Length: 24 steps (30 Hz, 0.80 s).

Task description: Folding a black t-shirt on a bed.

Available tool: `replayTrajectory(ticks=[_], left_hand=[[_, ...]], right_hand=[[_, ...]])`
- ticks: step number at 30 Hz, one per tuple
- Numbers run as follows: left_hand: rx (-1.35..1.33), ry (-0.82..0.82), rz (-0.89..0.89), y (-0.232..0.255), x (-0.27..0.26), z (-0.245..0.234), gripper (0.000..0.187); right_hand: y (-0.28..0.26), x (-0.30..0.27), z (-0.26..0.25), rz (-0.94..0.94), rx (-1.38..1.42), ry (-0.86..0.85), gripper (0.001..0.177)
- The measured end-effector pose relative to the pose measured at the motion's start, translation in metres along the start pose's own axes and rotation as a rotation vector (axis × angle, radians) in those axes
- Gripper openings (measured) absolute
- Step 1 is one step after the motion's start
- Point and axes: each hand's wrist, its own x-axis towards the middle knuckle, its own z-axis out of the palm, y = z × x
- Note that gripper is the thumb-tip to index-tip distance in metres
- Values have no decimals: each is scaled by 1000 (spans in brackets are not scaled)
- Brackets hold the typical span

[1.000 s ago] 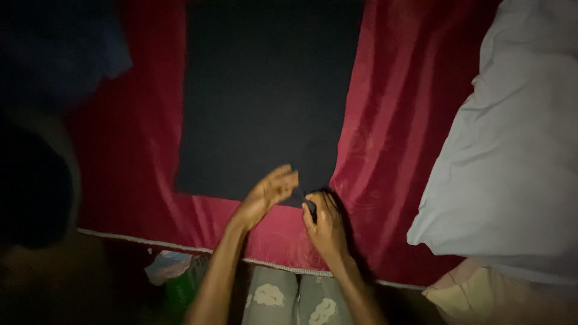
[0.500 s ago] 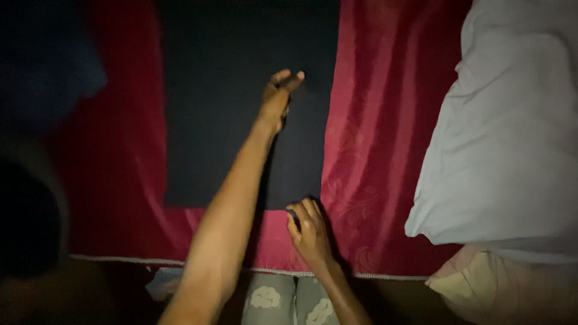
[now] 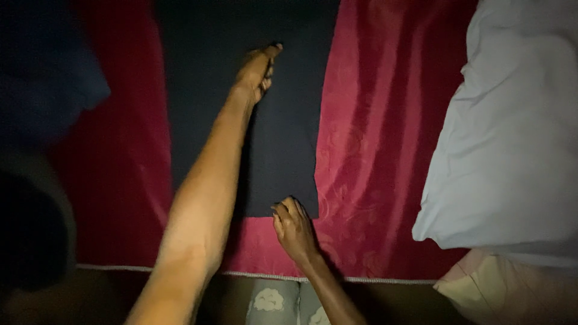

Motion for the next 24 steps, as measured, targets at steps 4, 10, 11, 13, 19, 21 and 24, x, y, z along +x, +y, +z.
replayTrajectory(ticks=[4, 10, 11, 13, 19, 21, 24], left_hand=[[24, -84, -8, 5, -9, 7, 34], [162, -69, -23, 12, 4, 18, 28], [161, -69, -22, 12, 6, 17, 28], [145, -182, 117, 12, 11, 14, 42], [-318, -234, 126, -3, 65, 16, 62], [-411, -237, 185, -8, 73, 17, 60], [-454, -115, 328, -4, 72, 17, 55]], right_hand=[[1, 6, 5, -11, -16, -16, 13], [0, 9, 8, -6, -30, -57, 13], [-1, 9, 8, -6, -31, -57, 13], [-4, 9, 11, -37, -34, -62, 14], [-13, 17, 3, -128, -99, -26, 17], [-9, 16, 6, -119, -101, -37, 17], [-6, 18, 7, -83, -81, -69, 15]])
